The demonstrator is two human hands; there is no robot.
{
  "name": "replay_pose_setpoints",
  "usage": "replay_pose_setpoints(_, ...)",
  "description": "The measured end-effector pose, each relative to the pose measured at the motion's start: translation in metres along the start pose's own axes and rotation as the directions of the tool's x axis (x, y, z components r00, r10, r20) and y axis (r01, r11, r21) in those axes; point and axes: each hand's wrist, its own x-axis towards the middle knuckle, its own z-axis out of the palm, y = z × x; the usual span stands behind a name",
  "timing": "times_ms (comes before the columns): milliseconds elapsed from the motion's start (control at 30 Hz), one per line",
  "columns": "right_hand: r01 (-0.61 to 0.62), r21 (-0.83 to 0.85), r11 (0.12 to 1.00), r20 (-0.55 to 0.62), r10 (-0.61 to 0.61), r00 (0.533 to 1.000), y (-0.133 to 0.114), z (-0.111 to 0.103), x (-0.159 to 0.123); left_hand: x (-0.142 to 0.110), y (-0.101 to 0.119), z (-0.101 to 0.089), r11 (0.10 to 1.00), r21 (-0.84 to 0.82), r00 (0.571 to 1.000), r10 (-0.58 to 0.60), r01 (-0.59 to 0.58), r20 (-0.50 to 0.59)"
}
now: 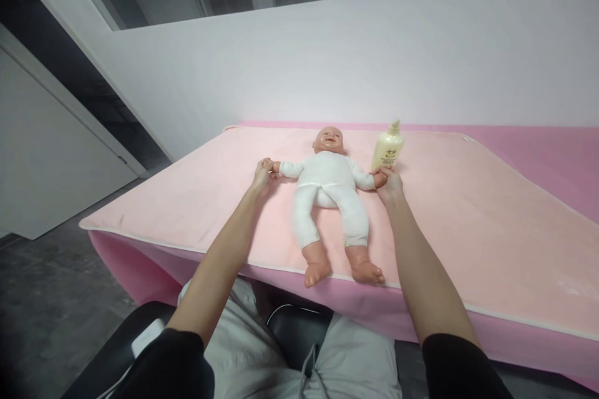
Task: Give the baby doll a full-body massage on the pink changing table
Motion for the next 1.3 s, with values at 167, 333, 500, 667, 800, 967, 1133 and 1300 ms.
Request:
replay_pose_setpoints(167,0.004,0.010,1.000,-0.041,-0.004,0.999,0.0010,0.0008,0.0010,-0.0045,0.0029,0.0006,0.998,0.059,1.000,-0.017,0.017,0.007)
replay_pose_setpoints(333,0.053,-0.023,0.998,-0.116,-0.055,0.992,0.0032,0.0025,-0.0013,-0.0062,0.0002,0.0022,0.993,0.115,1.000,0.011,-0.010,-0.005)
replay_pose_setpoints(500,0.069,-0.019,0.997,-0.103,-0.071,0.992,0.0041,0.0011,-0.0002,-0.0082,0.0012,0.0043,0.991,0.132,0.999,0.023,-0.016,-0.047)
replay_pose_setpoints(667,0.048,-0.016,0.999,-0.090,-0.049,0.995,0.0041,0.0011,0.0023,-0.0076,0.0031,0.0046,0.994,0.105,0.998,-0.017,0.023,-0.060)
replay_pose_setpoints(800,0.035,-0.013,0.999,-0.079,-0.036,0.996,0.0040,0.0011,0.0027,-0.0070,0.0027,0.0047,0.994,0.108,0.999,-0.013,0.019,-0.049)
replay_pose_setpoints(967,-0.024,-0.007,1.000,-0.068,0.023,0.997,0.0013,0.0019,0.0005,-0.0042,0.0005,0.0040,0.997,0.075,0.999,-0.006,0.009,-0.048)
replay_pose_setpoints(1133,-0.053,0.011,0.999,-0.061,0.054,0.997,-0.0018,0.0051,-0.0022,-0.0012,0.0000,0.0034,0.998,0.053,0.998,-0.027,0.030,-0.051)
replay_pose_setpoints(1300,0.004,-0.036,0.999,-0.078,-0.006,0.997,-0.0003,0.0065,-0.0026,-0.0044,0.0014,0.0039,0.998,0.059,0.998,-0.006,0.010,-0.057)
